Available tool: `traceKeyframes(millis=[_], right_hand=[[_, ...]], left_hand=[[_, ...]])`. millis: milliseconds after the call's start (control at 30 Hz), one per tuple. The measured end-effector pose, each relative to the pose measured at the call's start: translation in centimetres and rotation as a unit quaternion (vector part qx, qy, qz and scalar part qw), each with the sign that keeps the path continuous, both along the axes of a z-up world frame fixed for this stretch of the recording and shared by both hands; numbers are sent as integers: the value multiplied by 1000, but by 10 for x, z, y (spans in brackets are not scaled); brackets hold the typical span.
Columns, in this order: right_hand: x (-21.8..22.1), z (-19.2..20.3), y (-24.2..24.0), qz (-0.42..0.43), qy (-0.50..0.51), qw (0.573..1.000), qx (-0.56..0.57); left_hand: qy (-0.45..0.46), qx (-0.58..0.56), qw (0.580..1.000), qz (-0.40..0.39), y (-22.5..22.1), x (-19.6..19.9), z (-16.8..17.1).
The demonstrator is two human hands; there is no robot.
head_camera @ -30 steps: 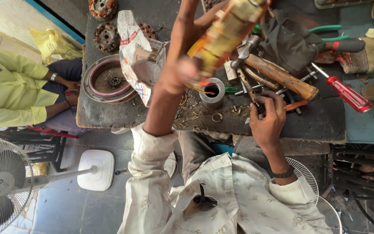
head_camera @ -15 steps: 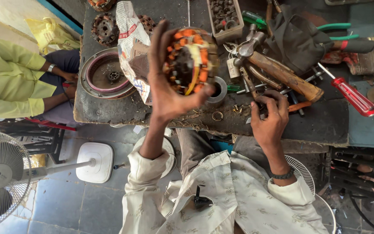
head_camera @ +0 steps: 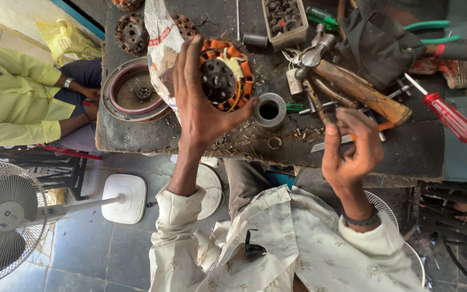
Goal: The person disassembles a fan motor, cleans the stator and rotor with a cloth, applies lubricant to the bearings, and reassembles the components. They use a hammer, screwdriver, and pliers to manipulate parts and secure the assembly.
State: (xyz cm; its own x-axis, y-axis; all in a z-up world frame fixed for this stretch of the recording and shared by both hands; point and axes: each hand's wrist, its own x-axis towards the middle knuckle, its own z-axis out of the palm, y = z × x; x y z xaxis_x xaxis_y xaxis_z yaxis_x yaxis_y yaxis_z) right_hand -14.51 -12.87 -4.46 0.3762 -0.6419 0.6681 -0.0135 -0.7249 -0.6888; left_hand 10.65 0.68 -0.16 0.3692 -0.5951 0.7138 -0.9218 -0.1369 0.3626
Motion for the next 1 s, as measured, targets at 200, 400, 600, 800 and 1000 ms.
traceKeyframes(millis=[200,400,600,800,1000], right_hand=[[53,69,-12,226,18,965,131],[76,95,-19,318,-53,886,333],[56,93,-24,315,-136,781,521],[48,83,-22,254,-161,737,605],[47,80,-17,251,-166,733,610]], left_hand=[[26,-9,997,-71,-15,-22,30],[125,45,978,-160,-21,-21,51],[67,106,981,-147,-6,-10,50],[27,107,985,-135,3,-17,45],[8,138,979,-150,1,-22,52]])
